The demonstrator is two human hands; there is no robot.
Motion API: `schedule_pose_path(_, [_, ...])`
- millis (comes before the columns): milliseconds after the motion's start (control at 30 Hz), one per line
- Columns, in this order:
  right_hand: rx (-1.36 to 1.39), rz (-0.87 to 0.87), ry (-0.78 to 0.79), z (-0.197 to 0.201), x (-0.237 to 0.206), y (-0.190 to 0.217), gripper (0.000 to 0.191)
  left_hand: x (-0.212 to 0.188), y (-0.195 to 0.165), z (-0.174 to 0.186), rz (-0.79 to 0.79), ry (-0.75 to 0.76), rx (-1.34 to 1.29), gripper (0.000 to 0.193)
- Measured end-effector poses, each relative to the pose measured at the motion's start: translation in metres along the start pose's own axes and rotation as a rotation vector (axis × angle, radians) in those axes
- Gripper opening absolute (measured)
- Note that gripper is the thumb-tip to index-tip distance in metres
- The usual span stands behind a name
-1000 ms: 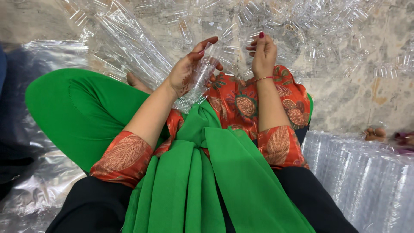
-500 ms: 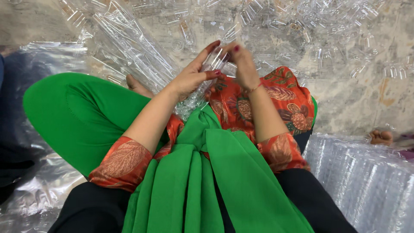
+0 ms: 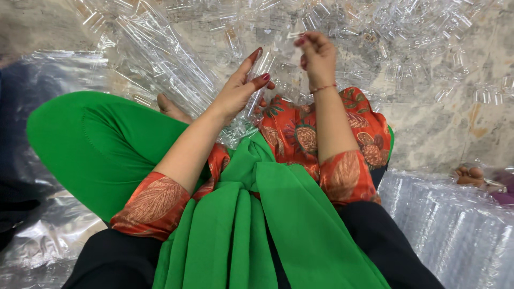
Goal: The person sits on the floor and stacks clear plastic bangles into a bundle on their lap, then wraps the bundle with clear plastic film. They repeatedly pick bangles one at a time from a large pile on the floor and add them to the wrapped stack.
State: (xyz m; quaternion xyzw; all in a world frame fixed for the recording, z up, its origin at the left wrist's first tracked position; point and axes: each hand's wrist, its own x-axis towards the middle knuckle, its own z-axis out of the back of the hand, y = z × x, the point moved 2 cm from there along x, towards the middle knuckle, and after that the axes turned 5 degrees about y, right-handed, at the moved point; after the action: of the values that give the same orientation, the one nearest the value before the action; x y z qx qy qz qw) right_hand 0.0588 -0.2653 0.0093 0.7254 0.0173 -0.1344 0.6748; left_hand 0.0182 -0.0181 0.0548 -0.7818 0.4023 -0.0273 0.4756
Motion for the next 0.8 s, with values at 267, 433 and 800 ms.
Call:
schedule_pose_path(267, [-0.019,0.224,0.249,-0.003,-0.047,0.063,0.017,-0.009,-0.014,-0.007,-0.645,-0.117,0.848,0.089])
schedule_pose_path(433, [-0.001,0.221,0.156,-0.010,-0.054,0.059,0.017,-0.012,-0.018,-0.010,-0.411,-0.059,0.878,0.094])
schedule_pose_path(800, [-0.808,0.260,-0.233,0.011,-0.035,0.028,0.024,-0.012,-0.019,-0.003,-0.622,-0.362,0.850,0.066])
